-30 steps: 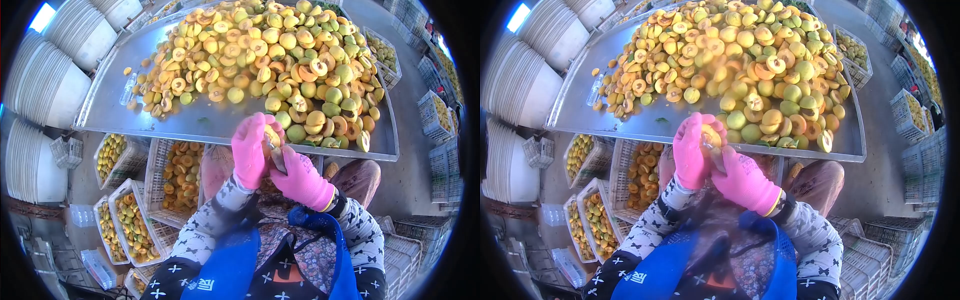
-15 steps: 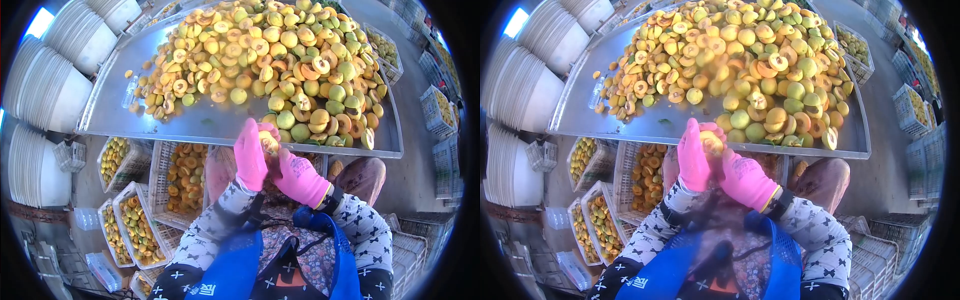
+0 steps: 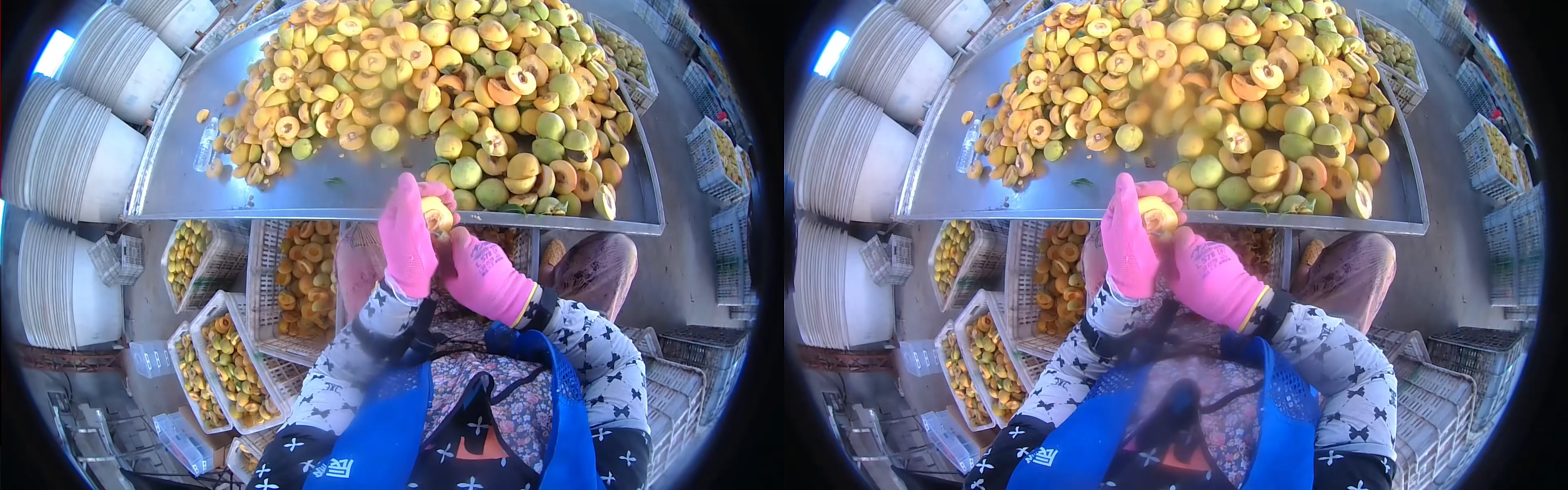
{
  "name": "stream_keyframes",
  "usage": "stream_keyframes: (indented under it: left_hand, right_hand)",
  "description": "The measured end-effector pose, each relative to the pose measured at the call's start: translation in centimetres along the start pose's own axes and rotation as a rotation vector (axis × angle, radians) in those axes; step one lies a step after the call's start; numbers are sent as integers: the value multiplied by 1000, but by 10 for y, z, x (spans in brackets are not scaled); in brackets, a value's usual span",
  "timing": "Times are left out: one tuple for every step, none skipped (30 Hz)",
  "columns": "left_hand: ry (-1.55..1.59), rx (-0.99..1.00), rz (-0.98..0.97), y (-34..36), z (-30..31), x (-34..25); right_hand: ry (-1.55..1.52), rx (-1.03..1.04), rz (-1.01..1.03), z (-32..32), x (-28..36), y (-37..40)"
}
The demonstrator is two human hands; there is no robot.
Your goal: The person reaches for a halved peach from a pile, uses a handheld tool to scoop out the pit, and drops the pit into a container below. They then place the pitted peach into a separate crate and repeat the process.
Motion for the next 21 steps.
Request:
stream_keyframes:
  left_hand:
    - [24,4,53,-2,0,2]
    - [47,2,105,-4,1,4]
    - [49,34,127,-4,-1,1]
    - [54,67,150,-4,-6,-5]
    - [57,104,174,-3,-9,-8]
    - [70,193,132,-5,-15,-13]
    - [-36,271,45,-9,-17,-18]
    - [-141,346,-41,-11,-18,-20]
    - [-189,374,-46,-14,-19,-19]
    - [-237,402,-52,-16,-20,-17]
    - [-227,381,28,-18,-18,-10]
    - [-216,359,107,-19,-16,-3]
    - [-187,366,119,-19,-14,1]
    - [-159,371,136,-18,-11,9]
    - [-135,381,151,-17,-13,10]
    - [-49,320,209,-17,-12,10]
    - [38,250,273,-11,-11,11]
    - [129,175,336,-5,-9,13]
    - [18,216,261,-3,-8,10]
    - [-97,255,176,-4,-4,5]
    - [-147,265,154,-3,7,1]
  right_hand:
    - [-78,10,-4,0,0,0]
    - [-93,-153,269,9,15,5]
    - [-166,-67,270,5,13,6]
    - [-238,18,271,10,21,3]
    - [-594,296,-71,5,15,1]
    - [-877,443,-504,8,17,8]
    - [-933,488,-490,8,17,7]
    - [-989,536,-477,8,16,8]
    - [-1044,583,-465,8,17,10]
    - [-1046,578,-457,9,16,9]
    - [-991,562,-488,9,14,10]
    - [-934,547,-517,9,12,11]
    - [-877,533,-545,8,9,11]
    - [-890,548,-549,5,6,14]
    - [-904,558,-548,3,4,16]
    - [-913,564,-540,4,1,15]
    - [-1016,615,-530,1,2,17]
    - [-1117,668,-522,0,3,22]
    - [-1217,719,-509,0,4,26]
    - [-1150,722,-541,0,-1,30]
    - [-1082,721,-560,-1,-3,34]
Point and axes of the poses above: each hand's wrist, its own y-axis away from the middle knuckle, its own z-axis out of the back of the hand, x = y × z, the point moved 7 cm from there along -y, towards the middle knuckle, and after that the axes turned 2 degrees about x, right-handed, at the moved point
